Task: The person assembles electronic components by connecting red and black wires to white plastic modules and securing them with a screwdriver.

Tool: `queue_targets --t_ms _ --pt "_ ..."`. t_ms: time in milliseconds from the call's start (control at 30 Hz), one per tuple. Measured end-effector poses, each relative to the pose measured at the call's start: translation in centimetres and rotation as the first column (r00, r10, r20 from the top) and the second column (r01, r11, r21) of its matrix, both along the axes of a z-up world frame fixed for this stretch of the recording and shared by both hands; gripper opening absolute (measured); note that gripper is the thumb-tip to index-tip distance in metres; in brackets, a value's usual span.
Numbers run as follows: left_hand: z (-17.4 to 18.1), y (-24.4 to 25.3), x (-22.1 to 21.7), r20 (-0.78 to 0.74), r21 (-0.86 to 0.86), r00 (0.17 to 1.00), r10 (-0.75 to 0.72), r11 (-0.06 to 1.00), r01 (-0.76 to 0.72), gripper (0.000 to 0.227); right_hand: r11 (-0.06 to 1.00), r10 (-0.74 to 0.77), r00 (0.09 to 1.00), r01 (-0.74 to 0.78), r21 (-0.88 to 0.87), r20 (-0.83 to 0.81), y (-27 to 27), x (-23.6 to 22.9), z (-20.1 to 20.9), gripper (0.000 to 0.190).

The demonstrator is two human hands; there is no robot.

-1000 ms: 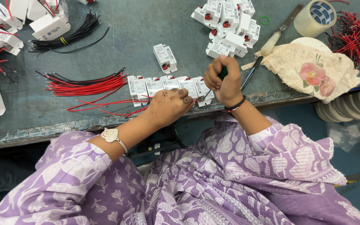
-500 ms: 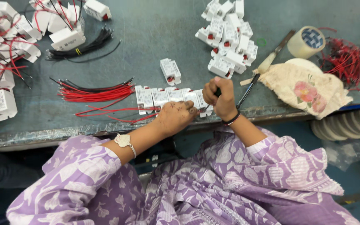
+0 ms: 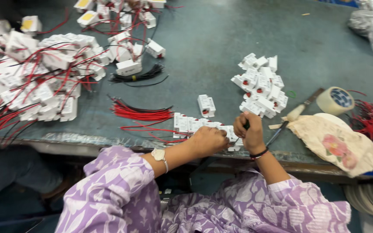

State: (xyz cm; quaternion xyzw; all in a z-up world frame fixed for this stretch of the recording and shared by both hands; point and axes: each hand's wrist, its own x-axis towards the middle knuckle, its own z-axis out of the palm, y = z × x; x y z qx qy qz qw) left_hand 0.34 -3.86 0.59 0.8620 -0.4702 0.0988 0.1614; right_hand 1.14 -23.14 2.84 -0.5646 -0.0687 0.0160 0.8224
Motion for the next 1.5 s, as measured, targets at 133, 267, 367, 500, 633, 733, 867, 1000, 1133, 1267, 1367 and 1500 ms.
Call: queue_targets --t_ms 133,267,367,500,633,733,867,1000,1133,1267,1367,1500 --pt "1.8 1.3 1.2 0.085 -0.042 0.996 -0.011 0.999 0.015 0.026 0.975 0.033 0.997 -0.046 -0.216 -0.064 0.8 0.7 -0.7 0.042" --pt "4.3 3.4 2.1 -0.062 0.001 0.998 -0.019 1.000 0.019 0.028 0.919 0.082 0.985 -0.133 -0.370 -0.152 1.7 1.4 -1.1 0.051" --pt "6.7 4.9 2.3 -0.225 0.122 0.974 0.032 0.992 -0.005 0.034 0.958 0.116 0.971 -0.165 -0.236 -0.211 2.1 1.3 0.3 0.051" --pt "7.7 5.9 2.5 -0.370 0.187 0.921 0.126 0.981 -0.059 0.035 0.973 0.130 0.968 -0.166 -0.163 -0.214 2.9 1.3 2.7 0.047" --pt "5.3 5.1 2.7 -0.322 0.074 0.946 0.030 0.997 -0.006 0.018 0.979 0.158 0.971 -0.177 -0.096 -0.178 4.2 0.7 4.1 0.048" --pt "3.3 4.5 2.7 -0.312 0.084 0.950 0.030 0.996 -0.004 0.018 0.985 0.150 0.975 -0.162 -0.065 -0.166 4.3 0.7 4.2 0.046" --pt "2.2 3.9 1.4 -0.244 0.081 0.970 -0.010 0.996 0.030 0.020 0.994 0.105 0.983 -0.108 -0.016 -0.148 2.5 0.8 4.4 0.045" --pt "2.8 3.2 1.0 -0.210 0.126 0.978 0.017 0.992 0.010 0.021 0.999 0.042 0.993 -0.040 0.019 -0.114 0.6 0.5 4.5 0.049" --pt "3.0 2.3 0.9 -0.146 0.025 0.989 -0.010 1.000 0.014 0.019 0.998 -0.048 0.996 0.049 0.024 -0.070 0.1 0.2 3.6 0.053" --pt "2.4 1.9 0.6 -0.105 -0.018 0.993 -0.060 0.998 0.058 0.019 0.992 -0.056 0.995 0.065 0.112 -0.085 -0.4 0.0 3.0 0.051" --pt "1.8 1.7 0.3 -0.044 -0.080 0.995 -0.088 0.993 0.084 0.018 0.992 -0.054 0.996 0.062 0.109 -0.074 -0.3 -0.4 2.1 0.051" --pt "1.4 1.7 0.3 0.022 -0.075 0.996 -0.082 0.994 0.083 0.018 0.997 -0.063 0.998 0.063 0.051 -0.002 -0.2 -0.8 1.4 0.053"
